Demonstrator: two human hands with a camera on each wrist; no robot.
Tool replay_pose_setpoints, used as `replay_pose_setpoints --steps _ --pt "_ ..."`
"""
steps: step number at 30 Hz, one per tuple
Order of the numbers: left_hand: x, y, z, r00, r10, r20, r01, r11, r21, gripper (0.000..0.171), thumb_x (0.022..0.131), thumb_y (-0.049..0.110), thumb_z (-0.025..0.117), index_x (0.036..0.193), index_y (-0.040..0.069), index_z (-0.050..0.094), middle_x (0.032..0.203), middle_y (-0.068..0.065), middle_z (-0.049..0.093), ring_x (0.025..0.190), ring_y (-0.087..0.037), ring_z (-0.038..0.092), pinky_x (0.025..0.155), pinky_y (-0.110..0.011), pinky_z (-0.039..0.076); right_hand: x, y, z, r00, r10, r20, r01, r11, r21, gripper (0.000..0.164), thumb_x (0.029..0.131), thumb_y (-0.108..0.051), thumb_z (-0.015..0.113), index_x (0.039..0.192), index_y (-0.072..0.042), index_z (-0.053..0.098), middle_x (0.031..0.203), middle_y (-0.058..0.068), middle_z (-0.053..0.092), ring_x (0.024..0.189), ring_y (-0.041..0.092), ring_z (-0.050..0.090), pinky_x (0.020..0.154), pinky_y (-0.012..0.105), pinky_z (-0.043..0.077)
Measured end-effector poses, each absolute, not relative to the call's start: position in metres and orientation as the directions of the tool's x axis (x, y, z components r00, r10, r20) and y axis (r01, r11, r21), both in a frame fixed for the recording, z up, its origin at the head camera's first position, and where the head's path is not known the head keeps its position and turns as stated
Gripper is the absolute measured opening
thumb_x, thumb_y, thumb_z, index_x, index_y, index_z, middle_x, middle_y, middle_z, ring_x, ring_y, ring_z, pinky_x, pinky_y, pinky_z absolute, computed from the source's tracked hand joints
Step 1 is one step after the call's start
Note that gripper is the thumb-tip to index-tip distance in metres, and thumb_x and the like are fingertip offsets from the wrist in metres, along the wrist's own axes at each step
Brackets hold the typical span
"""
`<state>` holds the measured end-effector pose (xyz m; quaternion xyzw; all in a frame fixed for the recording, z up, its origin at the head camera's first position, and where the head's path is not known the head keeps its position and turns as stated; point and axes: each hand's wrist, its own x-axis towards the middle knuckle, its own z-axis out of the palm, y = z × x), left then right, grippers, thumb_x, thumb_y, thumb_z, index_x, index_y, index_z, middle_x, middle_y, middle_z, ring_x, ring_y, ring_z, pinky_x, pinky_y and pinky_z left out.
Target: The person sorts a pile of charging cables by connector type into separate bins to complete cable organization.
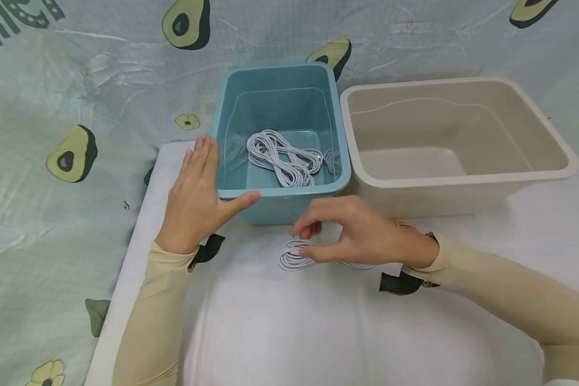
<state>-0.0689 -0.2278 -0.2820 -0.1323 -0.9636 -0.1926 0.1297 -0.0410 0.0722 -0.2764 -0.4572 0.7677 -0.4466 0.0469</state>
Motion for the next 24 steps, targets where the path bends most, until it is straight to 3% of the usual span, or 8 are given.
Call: replay_pose_setpoints --steps 9,15,24 --pt "-0.069 -0.228 -0.283 -0.927 0.211 0.31 0.314 0.889 0.333 0.133 0.078 0.097 0.043 0.163 -0.002 0.02 0.173 -0.021 0.018 0.164 -0.033 0.017 0.137 -0.042 0.01 -0.041 0.081 -0.316 -0.615 -0.716 0.332 -0.637 0.203 -0.743 0.028 0.083 -0.012 0.087 0.109 -0.015 0.078 0.098 -0.001 0.076 0.086 0.011 0.068 0.077 0.028 0.062" --pt "-0.069 -0.228 -0.283 -0.922 0.217 0.319 0.325 0.883 0.338 0.132 0.078 0.098 0.041 0.163 -0.001 0.02 0.173 -0.02 0.018 0.164 -0.033 0.017 0.137 -0.042 0.01 -0.044 0.087 -0.336 -0.671 -0.696 0.257 -0.566 0.257 -0.783 0.03 0.083 -0.014 0.087 0.112 -0.012 0.078 0.1 0.004 0.076 0.088 0.019 0.069 0.08 0.03 0.062" --pt "-0.068 -0.228 -0.283 -0.923 0.21 0.324 0.32 0.884 0.34 0.135 0.075 0.101 0.034 0.163 -0.001 0.02 0.172 -0.02 0.018 0.163 -0.033 0.018 0.137 -0.043 0.011 -0.049 0.09 -0.351 -0.718 -0.674 0.174 -0.498 0.323 -0.805 0.035 0.079 -0.013 0.09 0.112 -0.01 0.078 0.103 0.005 0.078 0.094 0.021 0.07 0.084 0.028 0.061"
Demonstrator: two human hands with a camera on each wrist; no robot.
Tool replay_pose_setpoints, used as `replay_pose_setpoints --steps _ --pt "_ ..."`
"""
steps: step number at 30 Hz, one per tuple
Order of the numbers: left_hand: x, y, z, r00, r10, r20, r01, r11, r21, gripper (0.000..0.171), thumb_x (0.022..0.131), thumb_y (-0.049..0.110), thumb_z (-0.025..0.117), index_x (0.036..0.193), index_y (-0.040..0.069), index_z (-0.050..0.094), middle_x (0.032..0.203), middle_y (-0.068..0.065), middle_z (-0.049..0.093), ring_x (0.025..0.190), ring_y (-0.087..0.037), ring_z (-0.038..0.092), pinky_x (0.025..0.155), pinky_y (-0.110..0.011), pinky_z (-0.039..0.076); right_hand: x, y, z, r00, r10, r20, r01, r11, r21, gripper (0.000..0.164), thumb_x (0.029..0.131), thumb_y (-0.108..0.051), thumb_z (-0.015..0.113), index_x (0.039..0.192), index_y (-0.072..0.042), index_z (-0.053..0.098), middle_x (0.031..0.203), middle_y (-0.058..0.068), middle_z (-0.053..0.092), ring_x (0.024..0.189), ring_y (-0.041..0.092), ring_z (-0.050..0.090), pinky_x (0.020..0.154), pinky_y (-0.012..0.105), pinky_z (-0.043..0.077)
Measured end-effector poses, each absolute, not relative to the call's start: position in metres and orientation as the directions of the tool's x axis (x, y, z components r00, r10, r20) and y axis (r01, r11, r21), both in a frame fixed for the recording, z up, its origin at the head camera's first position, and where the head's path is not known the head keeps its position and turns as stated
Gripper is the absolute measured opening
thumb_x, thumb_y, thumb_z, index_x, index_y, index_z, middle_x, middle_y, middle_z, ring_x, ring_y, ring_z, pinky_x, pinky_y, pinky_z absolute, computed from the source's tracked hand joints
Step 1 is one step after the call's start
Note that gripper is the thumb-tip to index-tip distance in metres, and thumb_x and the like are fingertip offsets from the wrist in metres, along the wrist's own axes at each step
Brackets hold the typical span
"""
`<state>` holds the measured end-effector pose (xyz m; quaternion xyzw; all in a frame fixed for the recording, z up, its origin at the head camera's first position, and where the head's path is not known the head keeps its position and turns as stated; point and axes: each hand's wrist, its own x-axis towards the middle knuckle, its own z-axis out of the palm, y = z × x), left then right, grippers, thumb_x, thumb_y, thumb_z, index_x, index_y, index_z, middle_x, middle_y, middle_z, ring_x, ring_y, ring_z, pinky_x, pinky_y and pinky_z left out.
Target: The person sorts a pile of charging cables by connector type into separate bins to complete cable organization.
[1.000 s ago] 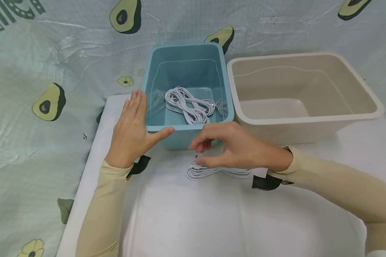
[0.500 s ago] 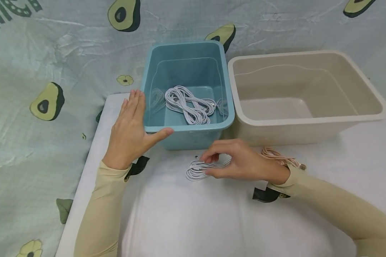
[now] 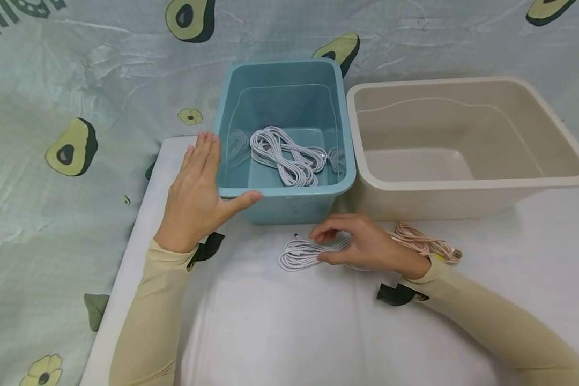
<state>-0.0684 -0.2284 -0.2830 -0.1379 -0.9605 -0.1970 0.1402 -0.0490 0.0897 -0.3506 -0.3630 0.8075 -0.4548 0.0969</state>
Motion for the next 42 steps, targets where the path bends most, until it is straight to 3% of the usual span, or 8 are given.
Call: replay_pose_setpoints --steps 10,19,42 --pt "-0.069 -0.227 -0.28 -0.918 0.216 0.332 0.329 0.881 0.339 0.137 0.075 0.101 0.032 0.163 -0.002 0.021 0.172 -0.022 0.019 0.163 -0.034 0.018 0.137 -0.043 0.011 -0.052 0.091 -0.362 -0.721 -0.67 0.173 -0.527 0.369 -0.766 0.04 0.075 -0.014 0.093 0.112 -0.013 0.078 0.106 0.001 0.078 0.095 0.016 0.069 0.086 0.027 0.059" --pt "-0.069 -0.227 -0.28 -0.915 0.211 0.345 0.331 0.881 0.339 0.139 0.073 0.103 0.03 0.162 -0.003 0.022 0.171 -0.024 0.022 0.162 -0.036 0.021 0.137 -0.042 0.011 -0.055 0.093 -0.366 -0.714 -0.695 0.086 -0.514 0.437 -0.738 0.045 0.076 -0.017 0.093 0.117 -0.017 0.077 0.115 -0.004 0.076 0.102 0.012 0.067 0.09 0.029 0.057" --pt "-0.069 -0.227 -0.284 -0.919 0.21 0.333 0.326 0.881 0.344 0.138 0.073 0.102 0.03 0.163 -0.002 0.02 0.172 -0.021 0.019 0.163 -0.035 0.019 0.137 -0.044 0.011 -0.059 0.095 -0.377 -0.692 -0.722 -0.009 -0.539 0.524 -0.659 0.042 0.078 -0.013 0.088 0.119 -0.015 0.077 0.104 -0.003 0.074 0.095 0.009 0.066 0.084 0.025 0.057"
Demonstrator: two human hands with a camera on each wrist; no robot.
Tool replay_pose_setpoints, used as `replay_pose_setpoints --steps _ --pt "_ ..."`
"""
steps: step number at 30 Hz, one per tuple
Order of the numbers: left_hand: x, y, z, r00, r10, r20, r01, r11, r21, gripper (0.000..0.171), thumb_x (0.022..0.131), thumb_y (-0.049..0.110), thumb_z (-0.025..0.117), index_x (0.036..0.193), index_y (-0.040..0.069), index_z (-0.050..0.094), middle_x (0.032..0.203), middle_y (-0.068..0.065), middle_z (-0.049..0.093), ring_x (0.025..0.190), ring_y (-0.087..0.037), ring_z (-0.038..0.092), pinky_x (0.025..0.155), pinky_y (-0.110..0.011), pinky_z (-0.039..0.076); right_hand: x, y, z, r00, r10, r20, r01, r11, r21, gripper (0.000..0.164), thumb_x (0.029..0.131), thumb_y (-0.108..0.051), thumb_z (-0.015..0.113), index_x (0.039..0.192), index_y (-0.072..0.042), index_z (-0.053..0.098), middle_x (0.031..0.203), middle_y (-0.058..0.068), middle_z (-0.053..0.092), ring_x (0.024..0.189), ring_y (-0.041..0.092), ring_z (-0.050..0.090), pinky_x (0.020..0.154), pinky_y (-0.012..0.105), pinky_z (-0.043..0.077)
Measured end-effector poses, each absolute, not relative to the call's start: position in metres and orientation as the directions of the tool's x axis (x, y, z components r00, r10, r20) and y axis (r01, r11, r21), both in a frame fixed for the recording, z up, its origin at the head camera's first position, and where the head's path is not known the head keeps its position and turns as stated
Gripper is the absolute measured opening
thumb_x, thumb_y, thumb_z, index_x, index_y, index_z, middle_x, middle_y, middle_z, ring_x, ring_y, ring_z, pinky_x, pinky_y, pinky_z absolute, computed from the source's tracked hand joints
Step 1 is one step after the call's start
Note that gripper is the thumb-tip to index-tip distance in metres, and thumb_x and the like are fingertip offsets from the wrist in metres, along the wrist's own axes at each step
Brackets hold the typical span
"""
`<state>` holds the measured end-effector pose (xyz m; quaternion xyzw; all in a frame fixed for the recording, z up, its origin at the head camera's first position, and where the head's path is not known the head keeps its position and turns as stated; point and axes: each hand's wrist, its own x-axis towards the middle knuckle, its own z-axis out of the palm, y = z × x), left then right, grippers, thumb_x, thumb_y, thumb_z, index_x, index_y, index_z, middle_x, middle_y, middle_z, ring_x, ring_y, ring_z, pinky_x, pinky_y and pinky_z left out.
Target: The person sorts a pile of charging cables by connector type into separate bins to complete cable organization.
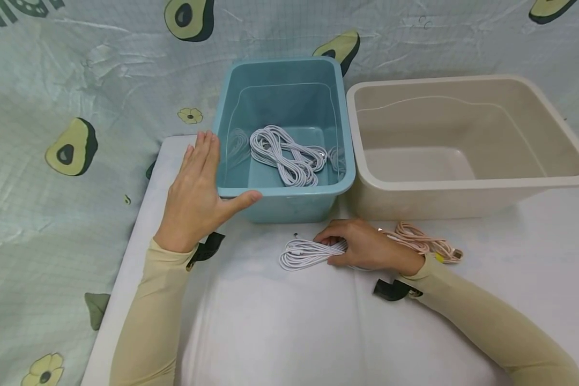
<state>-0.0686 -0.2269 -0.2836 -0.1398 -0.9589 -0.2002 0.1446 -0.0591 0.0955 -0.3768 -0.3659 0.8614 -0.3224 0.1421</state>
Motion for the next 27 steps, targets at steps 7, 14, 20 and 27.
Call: replay_pose_setpoints --steps 7,14,20,27 --pt "-0.069 -0.227 -0.284 -0.921 0.211 0.328 0.324 0.882 0.343 0.138 0.073 0.103 0.03 0.163 -0.002 0.02 0.172 -0.021 0.018 0.163 -0.034 0.018 0.137 -0.044 0.011 -0.058 0.095 -0.376 -0.694 -0.72 0.0 -0.54 0.52 -0.662 0.043 0.077 -0.013 0.089 0.118 -0.015 0.078 0.101 -0.004 0.074 0.093 0.008 0.066 0.083 0.024 0.058" --pt "-0.068 -0.228 -0.284 -0.921 0.209 0.329 0.323 0.882 0.343 0.137 0.074 0.102 0.031 0.163 -0.001 0.02 0.172 -0.021 0.019 0.163 -0.034 0.018 0.137 -0.043 0.011 -0.056 0.094 -0.373 -0.698 -0.716 0.003 -0.535 0.519 -0.666 0.043 0.076 -0.012 0.089 0.118 -0.016 0.079 0.103 -0.004 0.075 0.094 0.008 0.067 0.083 0.024 0.058" --pt "-0.068 -0.23 -0.281 -0.929 0.211 0.305 0.313 0.887 0.34 0.133 0.077 0.099 0.037 0.164 0.0 0.018 0.173 -0.019 0.016 0.164 -0.032 0.016 0.137 -0.042 0.01 -0.054 0.092 -0.369 -0.69 -0.723 0.027 -0.55 0.499 -0.67 0.043 0.077 -0.012 0.089 0.118 -0.017 0.079 0.104 -0.005 0.076 0.094 0.007 0.068 0.083 0.024 0.058" --pt "-0.068 -0.229 -0.279 -0.941 0.206 0.268 0.293 0.892 0.345 0.121 0.084 0.076 0.068 0.164 0.0 0.016 0.174 -0.017 0.014 0.165 -0.03 0.013 0.137 -0.041 0.008 -0.054 0.091 -0.364 -0.683 -0.726 0.074 -0.569 0.467 -0.676 0.042 0.076 -0.011 0.09 0.116 -0.017 0.079 0.107 -0.004 0.077 0.095 0.008 0.069 0.084 0.024 0.059"
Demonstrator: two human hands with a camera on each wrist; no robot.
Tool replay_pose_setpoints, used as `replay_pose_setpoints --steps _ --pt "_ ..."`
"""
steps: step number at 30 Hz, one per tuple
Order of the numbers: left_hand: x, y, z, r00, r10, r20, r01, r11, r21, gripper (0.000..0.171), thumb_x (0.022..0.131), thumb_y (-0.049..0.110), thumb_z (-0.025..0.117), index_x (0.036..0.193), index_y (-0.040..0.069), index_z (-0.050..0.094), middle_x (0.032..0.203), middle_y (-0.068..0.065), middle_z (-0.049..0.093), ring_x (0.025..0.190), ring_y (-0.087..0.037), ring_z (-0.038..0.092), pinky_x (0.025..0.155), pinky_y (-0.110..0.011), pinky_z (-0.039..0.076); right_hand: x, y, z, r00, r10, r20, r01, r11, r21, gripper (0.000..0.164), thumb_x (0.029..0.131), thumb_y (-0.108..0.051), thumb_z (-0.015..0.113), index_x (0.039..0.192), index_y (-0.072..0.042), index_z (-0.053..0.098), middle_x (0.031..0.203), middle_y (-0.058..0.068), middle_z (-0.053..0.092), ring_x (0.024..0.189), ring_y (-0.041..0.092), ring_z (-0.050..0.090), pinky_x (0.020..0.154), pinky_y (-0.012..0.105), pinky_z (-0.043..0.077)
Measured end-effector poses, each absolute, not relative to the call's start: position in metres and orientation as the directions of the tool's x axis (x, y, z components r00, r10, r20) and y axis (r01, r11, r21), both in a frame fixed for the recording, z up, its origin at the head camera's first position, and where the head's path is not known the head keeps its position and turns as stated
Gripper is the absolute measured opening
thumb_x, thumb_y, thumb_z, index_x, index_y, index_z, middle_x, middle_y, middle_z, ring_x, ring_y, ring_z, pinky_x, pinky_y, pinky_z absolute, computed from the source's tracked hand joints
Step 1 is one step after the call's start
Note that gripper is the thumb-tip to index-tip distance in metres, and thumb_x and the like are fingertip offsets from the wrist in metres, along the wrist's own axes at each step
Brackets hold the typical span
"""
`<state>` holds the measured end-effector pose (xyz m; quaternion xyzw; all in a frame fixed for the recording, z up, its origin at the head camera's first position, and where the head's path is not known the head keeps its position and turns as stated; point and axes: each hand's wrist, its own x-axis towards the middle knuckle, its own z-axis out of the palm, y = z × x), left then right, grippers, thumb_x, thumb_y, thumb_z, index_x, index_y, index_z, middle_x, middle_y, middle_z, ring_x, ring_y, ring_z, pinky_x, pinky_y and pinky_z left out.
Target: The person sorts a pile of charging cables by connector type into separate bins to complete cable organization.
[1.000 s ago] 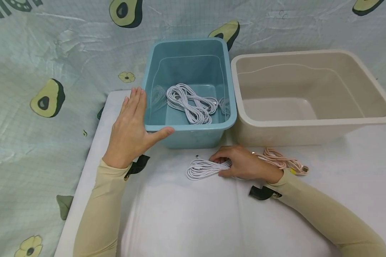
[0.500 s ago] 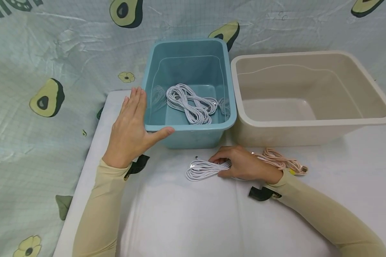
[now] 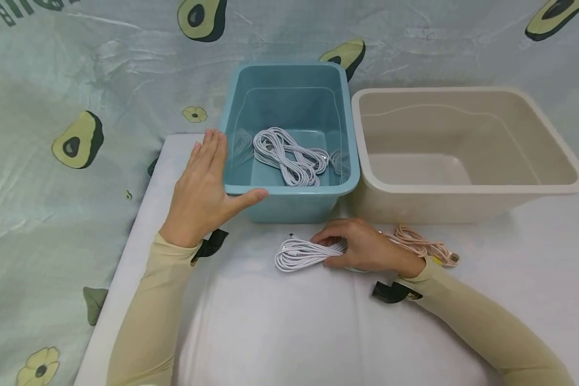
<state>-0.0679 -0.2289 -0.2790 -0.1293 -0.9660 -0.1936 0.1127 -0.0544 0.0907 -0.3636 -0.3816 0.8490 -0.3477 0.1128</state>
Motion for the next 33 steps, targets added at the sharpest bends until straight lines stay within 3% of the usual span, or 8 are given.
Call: replay_pose_setpoints --steps 4,16,24,33 --pt "-0.068 -0.229 -0.278 -0.942 0.208 0.264 0.293 0.893 0.342 0.119 0.084 0.068 0.073 0.164 0.0 0.016 0.174 -0.017 0.014 0.165 -0.031 0.014 0.137 -0.041 0.008 -0.053 0.09 -0.355 -0.688 -0.722 0.077 -0.562 0.462 -0.685 0.043 0.075 -0.011 0.091 0.116 -0.017 0.079 0.108 -0.004 0.077 0.095 0.007 0.069 0.084 0.023 0.059" --pt "-0.069 -0.229 -0.279 -0.937 0.216 0.276 0.307 0.887 0.346 0.119 0.084 0.067 0.073 0.164 -0.002 0.017 0.173 -0.019 0.015 0.164 -0.032 0.014 0.137 -0.042 0.009 -0.054 0.089 -0.324 -0.682 -0.728 0.064 -0.541 0.444 -0.714 0.044 0.074 -0.01 0.092 0.115 -0.019 0.079 0.105 -0.008 0.077 0.092 0.004 0.066 0.082 0.021 0.059" --pt "-0.069 -0.229 -0.279 -0.935 0.222 0.277 0.312 0.886 0.342 0.119 0.084 0.067 0.074 0.163 -0.003 0.018 0.173 -0.02 0.016 0.164 -0.033 0.014 0.137 -0.043 0.009 -0.048 0.088 -0.303 -0.648 -0.76 0.055 -0.572 0.437 -0.694 0.044 0.076 -0.01 0.091 0.116 -0.022 0.079 0.104 -0.012 0.074 0.092 0.001 0.065 0.083 0.021 0.058" --pt "-0.069 -0.228 -0.278 -0.94 0.22 0.262 0.305 0.886 0.348 0.12 0.084 0.067 0.073 0.164 -0.003 0.016 0.174 -0.02 0.013 0.164 -0.033 0.013 0.137 -0.044 0.008 -0.036 0.086 -0.276 -0.564 -0.821 0.094 -0.666 0.384 -0.64 0.043 0.079 -0.014 0.09 0.119 -0.025 0.077 0.102 -0.013 0.072 0.091 -0.001 0.064 0.079 0.02 0.057"
